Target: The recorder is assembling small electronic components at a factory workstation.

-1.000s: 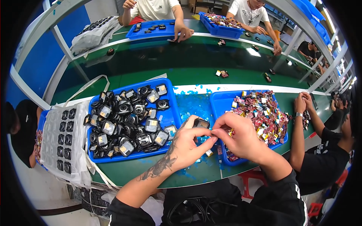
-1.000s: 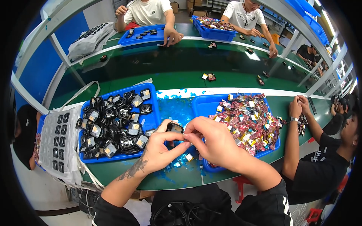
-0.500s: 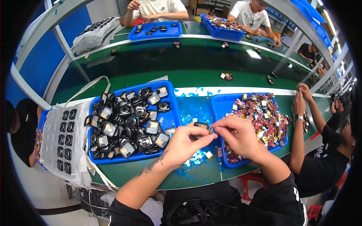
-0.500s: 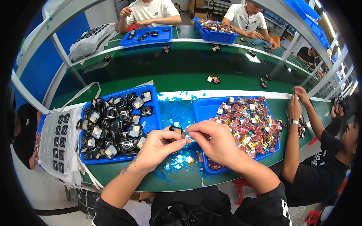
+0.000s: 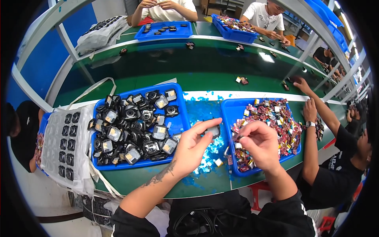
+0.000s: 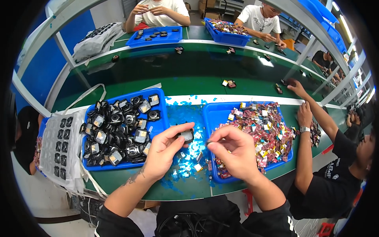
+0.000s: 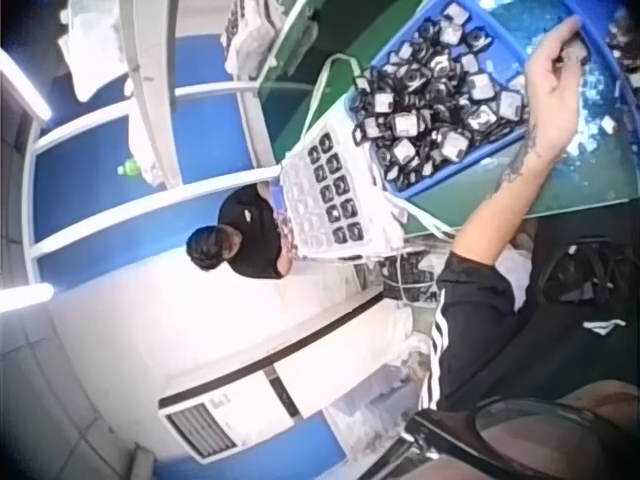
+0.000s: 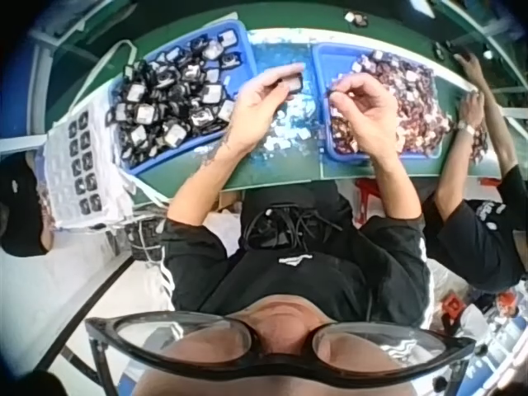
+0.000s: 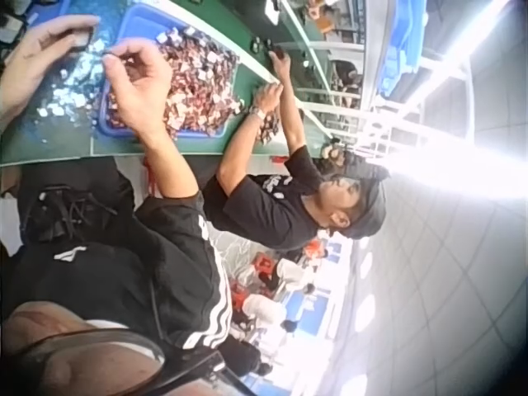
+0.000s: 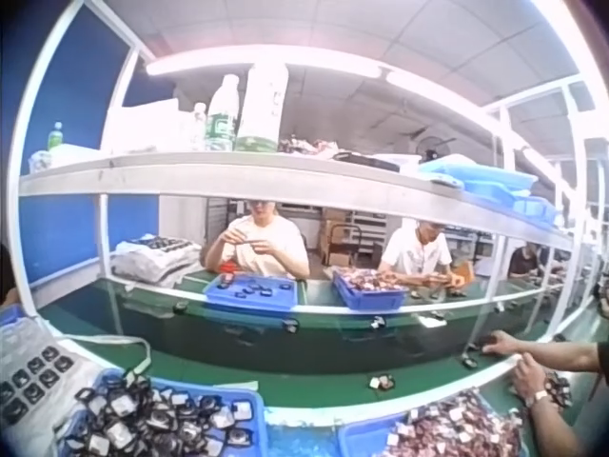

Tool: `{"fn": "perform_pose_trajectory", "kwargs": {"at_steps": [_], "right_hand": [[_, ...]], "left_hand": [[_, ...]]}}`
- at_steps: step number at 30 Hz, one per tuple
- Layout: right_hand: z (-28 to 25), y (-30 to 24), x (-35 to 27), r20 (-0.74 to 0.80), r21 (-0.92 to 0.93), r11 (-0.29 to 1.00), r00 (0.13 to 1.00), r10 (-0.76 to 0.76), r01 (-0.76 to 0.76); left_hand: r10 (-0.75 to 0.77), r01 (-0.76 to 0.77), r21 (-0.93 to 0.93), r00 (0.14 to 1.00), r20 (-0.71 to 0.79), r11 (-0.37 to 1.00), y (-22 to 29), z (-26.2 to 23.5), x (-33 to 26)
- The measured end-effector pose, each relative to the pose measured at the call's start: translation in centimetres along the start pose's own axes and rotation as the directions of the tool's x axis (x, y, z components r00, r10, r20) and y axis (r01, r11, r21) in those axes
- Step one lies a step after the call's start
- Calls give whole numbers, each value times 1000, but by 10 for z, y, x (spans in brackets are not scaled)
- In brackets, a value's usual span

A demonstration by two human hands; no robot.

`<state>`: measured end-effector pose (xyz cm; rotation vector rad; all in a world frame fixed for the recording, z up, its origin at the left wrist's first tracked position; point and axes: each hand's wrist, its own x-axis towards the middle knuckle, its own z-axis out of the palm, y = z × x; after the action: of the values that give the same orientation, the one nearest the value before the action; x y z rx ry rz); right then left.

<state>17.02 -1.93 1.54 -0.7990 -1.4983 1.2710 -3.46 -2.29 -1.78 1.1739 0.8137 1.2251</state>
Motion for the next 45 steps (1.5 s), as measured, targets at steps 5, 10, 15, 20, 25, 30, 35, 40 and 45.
{"fn": "perform_pose_trajectory", "kwargs": {"at_steps": [5,10,15,20,25,30,35,40,45], "right_hand": [[24,-5,6,-7,-585,803,989,-148,116],[35,-1,11,-2,-651,729,960,-280,211],[36,-3,13,-19,-654,739,973,-229,161],[37,-6,13,-34,-611,780,980,-195,134],[33,-15,17,-35,-663,746,994,-101,53],[30,-18,20,-2,-695,712,989,-147,104],[24,-17,18,23,-697,697,976,-214,169],[23,-16,17,62,-722,651,960,-274,233],[25,-14,14,15,-698,693,971,-239,182]], "left_hand": [[100,-100,46,995,19,994,1,12,-6],[81,-82,22,995,51,996,0,14,-7],[100,-99,-21,994,39,995,-2,16,-9],[95,-94,-20,994,47,995,-7,15,-8],[84,-84,4,995,60,996,-5,16,-10],[89,-88,-17,992,95,996,-8,14,-10],[63,-61,-20,990,124,998,-2,15,-13],[77,-71,-58,990,117,996,-3,16,-12],[124,-118,-54,985,118,992,-5,19,-14]]}}
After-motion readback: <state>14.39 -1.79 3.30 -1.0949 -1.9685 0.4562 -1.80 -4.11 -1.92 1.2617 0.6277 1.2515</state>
